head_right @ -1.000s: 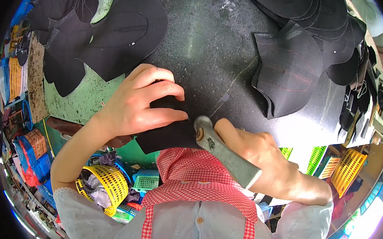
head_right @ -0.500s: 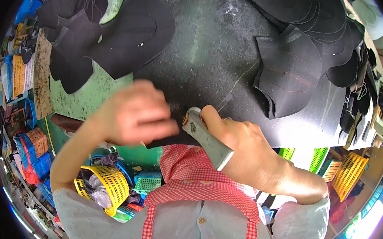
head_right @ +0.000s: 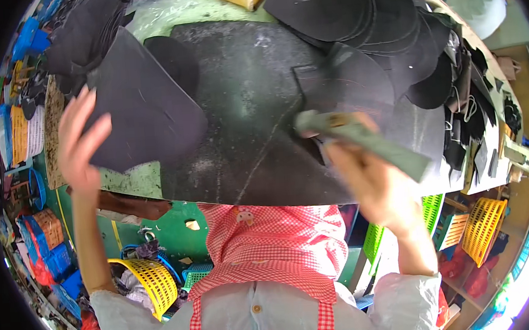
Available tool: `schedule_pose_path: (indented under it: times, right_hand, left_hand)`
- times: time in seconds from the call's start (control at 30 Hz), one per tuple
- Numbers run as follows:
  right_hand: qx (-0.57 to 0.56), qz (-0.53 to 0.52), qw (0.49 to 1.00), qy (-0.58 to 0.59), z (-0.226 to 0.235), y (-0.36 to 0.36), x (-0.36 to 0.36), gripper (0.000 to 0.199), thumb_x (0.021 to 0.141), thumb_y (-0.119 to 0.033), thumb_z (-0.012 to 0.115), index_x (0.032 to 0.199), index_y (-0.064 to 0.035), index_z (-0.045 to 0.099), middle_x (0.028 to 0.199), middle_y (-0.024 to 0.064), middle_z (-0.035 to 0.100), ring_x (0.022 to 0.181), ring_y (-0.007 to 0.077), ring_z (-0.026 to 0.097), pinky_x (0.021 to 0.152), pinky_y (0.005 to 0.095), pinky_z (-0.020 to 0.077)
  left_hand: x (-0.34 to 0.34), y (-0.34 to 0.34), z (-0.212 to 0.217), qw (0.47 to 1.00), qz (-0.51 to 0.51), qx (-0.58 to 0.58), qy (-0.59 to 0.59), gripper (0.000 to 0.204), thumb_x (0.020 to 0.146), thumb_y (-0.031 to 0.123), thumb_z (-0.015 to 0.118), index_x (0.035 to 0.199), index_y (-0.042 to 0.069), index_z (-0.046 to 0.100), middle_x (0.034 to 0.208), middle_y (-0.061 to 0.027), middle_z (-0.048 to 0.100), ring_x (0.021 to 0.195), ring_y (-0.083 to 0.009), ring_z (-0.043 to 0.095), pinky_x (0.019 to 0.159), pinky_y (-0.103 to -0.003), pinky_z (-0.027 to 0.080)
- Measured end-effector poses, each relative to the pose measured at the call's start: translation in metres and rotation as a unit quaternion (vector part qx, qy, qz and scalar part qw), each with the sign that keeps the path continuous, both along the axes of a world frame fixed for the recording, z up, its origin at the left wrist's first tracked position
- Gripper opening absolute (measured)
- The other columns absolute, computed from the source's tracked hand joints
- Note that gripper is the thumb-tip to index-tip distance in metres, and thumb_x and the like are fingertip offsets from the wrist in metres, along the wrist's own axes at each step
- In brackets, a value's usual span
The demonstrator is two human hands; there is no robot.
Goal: Hammering the seams or folded edges of black shoe upper components on a workbench.
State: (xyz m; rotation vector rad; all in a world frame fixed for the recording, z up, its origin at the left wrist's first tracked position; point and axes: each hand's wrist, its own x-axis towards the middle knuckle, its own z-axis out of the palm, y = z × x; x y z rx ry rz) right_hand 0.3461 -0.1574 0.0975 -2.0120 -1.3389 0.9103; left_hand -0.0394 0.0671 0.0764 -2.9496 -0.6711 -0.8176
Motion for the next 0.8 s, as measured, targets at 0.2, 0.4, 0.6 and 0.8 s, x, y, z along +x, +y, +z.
schedule_pose_path:
  times: [0.2, 0.4, 0.6, 0.8]
  right_hand:
    - [0.022, -0.192, 0.981, -0.017, 0.0, -0.046, 0.061, 0.026, 0.109, -0.018, 0.066, 0.129, -0.0022, 0.063, 0.08, -0.0045, 0.05, 0.067, 0.0047, 0.04, 0.058, 0.0229, 0.0338]
    - [0.05, -0.219, 0.973, 0.053, 0.011, -0.048, 0.053, 0.022, 0.106, -0.01, 0.068, 0.126, -0.0024, 0.066, 0.083, -0.0031, 0.055, 0.074, 0.0055, 0.044, 0.065, 0.0245, 0.0362]
    - [0.123, -0.188, 0.974, -0.001, 0.012, -0.065, 0.067, 0.017, 0.107, -0.011, 0.065, 0.12, 0.0001, 0.066, 0.074, -0.0022, 0.055, 0.062, 0.0044, 0.043, 0.057, 0.0232, 0.0332]
    - [0.162, -0.169, 0.971, 0.037, 0.011, -0.076, 0.066, 0.015, 0.103, -0.001, 0.063, 0.118, 0.0001, 0.061, 0.072, -0.0054, 0.05, 0.061, 0.0028, 0.042, 0.056, 0.0219, 0.0319]
  left_hand:
    - [0.129, -0.028, -0.027, 0.95, -0.183, -0.252, -0.008, 0.063, 0.075, 0.004, 0.056, 0.135, 0.006, 0.072, 0.155, -0.021, 0.056, 0.149, -0.0417, 0.048, 0.127, -0.057, 0.032]
    - [0.295, -0.081, -0.088, 0.964, -0.24, -0.116, -0.011, 0.058, 0.084, 0.019, 0.081, 0.14, 0.014, 0.067, 0.152, -0.0144, 0.056, 0.142, -0.0318, 0.05, 0.117, -0.05, 0.041]
    - [0.321, -0.096, -0.074, 0.891, -0.184, -0.394, -0.132, 0.04, 0.094, 0.0, 0.065, 0.131, 0.012, 0.075, 0.133, -0.0149, 0.072, 0.132, -0.0331, 0.062, 0.118, -0.047, 0.041]
    - [0.184, -0.046, -0.007, 0.886, -0.293, -0.346, -0.095, 0.066, 0.113, 0.05, 0.029, 0.116, 0.012, 0.083, 0.15, -0.0264, 0.062, 0.152, -0.0523, 0.043, 0.125, -0.065, 0.024]
